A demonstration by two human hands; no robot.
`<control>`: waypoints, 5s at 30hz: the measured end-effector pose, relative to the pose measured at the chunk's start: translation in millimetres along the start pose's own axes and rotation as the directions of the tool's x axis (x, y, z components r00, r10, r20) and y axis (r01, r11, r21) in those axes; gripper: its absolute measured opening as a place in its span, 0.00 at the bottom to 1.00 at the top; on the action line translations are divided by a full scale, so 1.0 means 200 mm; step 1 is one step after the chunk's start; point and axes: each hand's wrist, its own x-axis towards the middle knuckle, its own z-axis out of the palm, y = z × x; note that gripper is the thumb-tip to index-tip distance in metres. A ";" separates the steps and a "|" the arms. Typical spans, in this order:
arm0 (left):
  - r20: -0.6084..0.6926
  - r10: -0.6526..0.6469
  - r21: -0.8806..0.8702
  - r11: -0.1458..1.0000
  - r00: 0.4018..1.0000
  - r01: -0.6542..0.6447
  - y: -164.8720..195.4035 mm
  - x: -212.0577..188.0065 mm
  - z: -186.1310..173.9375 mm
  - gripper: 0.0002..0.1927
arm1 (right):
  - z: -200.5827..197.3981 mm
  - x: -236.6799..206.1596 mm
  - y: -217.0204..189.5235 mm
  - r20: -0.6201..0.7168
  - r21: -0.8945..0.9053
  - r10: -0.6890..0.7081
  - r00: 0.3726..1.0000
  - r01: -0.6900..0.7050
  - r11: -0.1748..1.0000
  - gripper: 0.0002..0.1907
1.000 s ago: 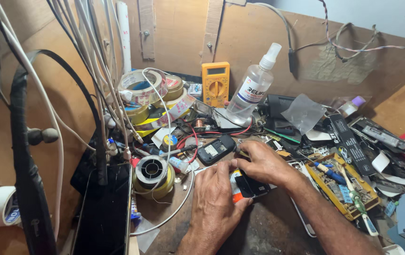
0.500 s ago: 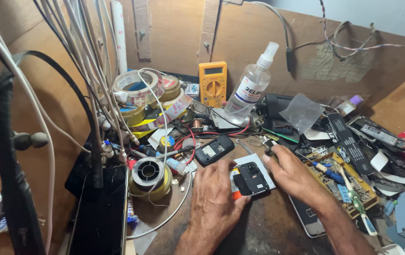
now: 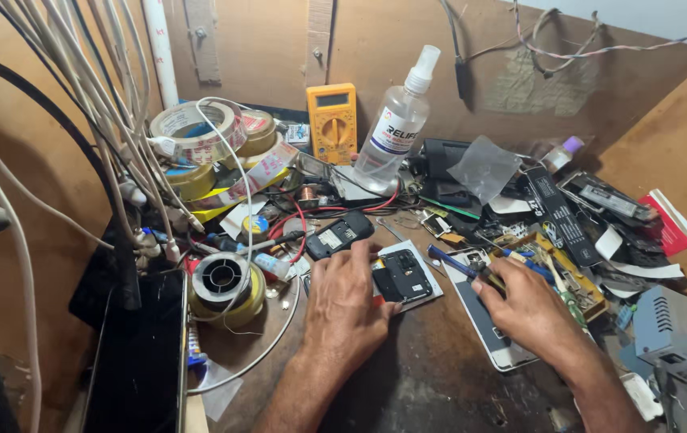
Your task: The person uses a screwdriver to remove screws from a disassembled mobile phone on a cluttered workbench. They repeatedly loosen and remove screws from the phone's internal frame while holding the device steady with the other hand.
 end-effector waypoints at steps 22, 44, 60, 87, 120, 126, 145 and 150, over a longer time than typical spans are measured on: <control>0.070 0.037 -0.047 0.998 0.997 -0.034 -0.03 0.05 0.00 0.38 | 0.03 -0.04 0.07 -0.051 0.248 0.075 0.996 -0.060 0.967 0.12; 0.079 -0.008 -0.046 0.999 0.997 0.011 0.00 0.02 0.00 0.38 | 0.07 -0.05 0.03 -0.094 0.007 -0.017 0.995 0.018 1.000 0.20; 0.299 -0.353 -0.909 0.177 0.886 0.377 0.08 0.06 0.25 0.14 | 0.06 -0.10 -0.34 -0.332 0.353 -0.184 0.925 0.302 0.885 0.12; 0.358 -0.496 -0.918 -0.033 0.791 0.395 -0.03 0.05 0.27 0.13 | 0.13 -0.10 -0.36 -0.305 0.493 -0.186 0.934 0.322 0.808 0.11; 0.344 -0.518 -0.929 -0.065 0.783 0.365 0.07 0.03 0.25 0.26 | 0.10 -0.25 -0.32 -0.028 0.949 0.097 0.995 -0.004 0.315 0.11; 0.370 -0.561 -0.917 -0.093 0.740 0.388 0.08 0.05 0.23 0.27 | 0.10 -0.25 -0.32 -0.035 0.955 0.086 0.996 0.008 0.297 0.11; 0.000 -0.547 -0.915 0.338 0.837 0.220 0.05 0.02 0.29 0.19 | 0.07 -0.18 -0.42 -0.383 0.546 -0.177 0.907 0.377 0.748 0.08; -0.083 -0.557 -0.855 0.466 0.826 0.228 0.08 0.02 0.28 0.18 | 0.06 -0.18 -0.45 -0.401 0.430 -0.240 0.884 0.413 0.803 0.08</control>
